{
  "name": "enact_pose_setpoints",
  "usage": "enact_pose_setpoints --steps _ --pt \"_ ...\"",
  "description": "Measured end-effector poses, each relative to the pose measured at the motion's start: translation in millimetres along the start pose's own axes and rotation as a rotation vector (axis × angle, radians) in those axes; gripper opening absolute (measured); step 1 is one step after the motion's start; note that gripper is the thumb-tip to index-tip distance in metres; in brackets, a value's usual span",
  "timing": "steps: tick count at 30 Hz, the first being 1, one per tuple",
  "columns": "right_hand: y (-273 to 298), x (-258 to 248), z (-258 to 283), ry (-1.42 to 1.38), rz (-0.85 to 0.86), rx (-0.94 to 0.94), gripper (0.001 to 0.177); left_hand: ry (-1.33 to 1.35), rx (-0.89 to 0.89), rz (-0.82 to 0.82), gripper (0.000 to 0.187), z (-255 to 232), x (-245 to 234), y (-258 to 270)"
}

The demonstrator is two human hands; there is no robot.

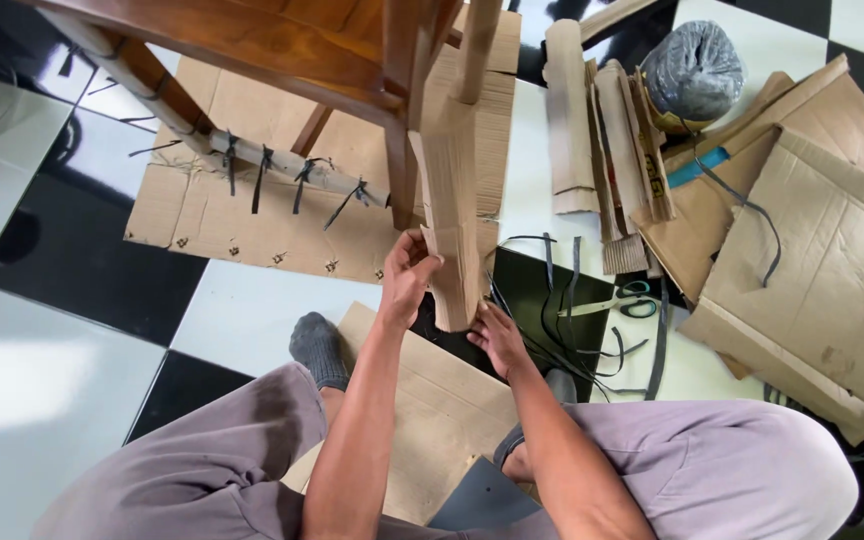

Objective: Wrapping a wooden chair leg with cardboard and securing it with plastic ties for protection.

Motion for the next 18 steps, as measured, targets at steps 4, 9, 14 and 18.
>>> enact_pose_setpoints --steps 4,9,14,18 --pt "13 45 72 0.331 -0.076 -0.298 0.055 -0.003 0.009 -0.037 0.026 2 -12 -24" --pt "122 176 228 0.452 0.202 -0.763 0.076 -0.161 0.063 -0.146 0.008 3 -27 -77" --pt "125 240 284 0.637 0.279 -0.916 0.099 -0.152 0.043 -0.180 0.005 15 -31 -123" --pt "121 267 301 0.739 0.306 -1.048 0.094 -0.359 0.079 -0.321 0.008 4 -49 -141"
Point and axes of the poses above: each hand's wrist, its own y-axis away from the middle knuckle, its own x-axis out of the palm, z = x × y, the point moved 9 cm from there along -y, towards the middle knuckle, and after that the axes turned 15 degrees about -z, right-handed, at the moved point
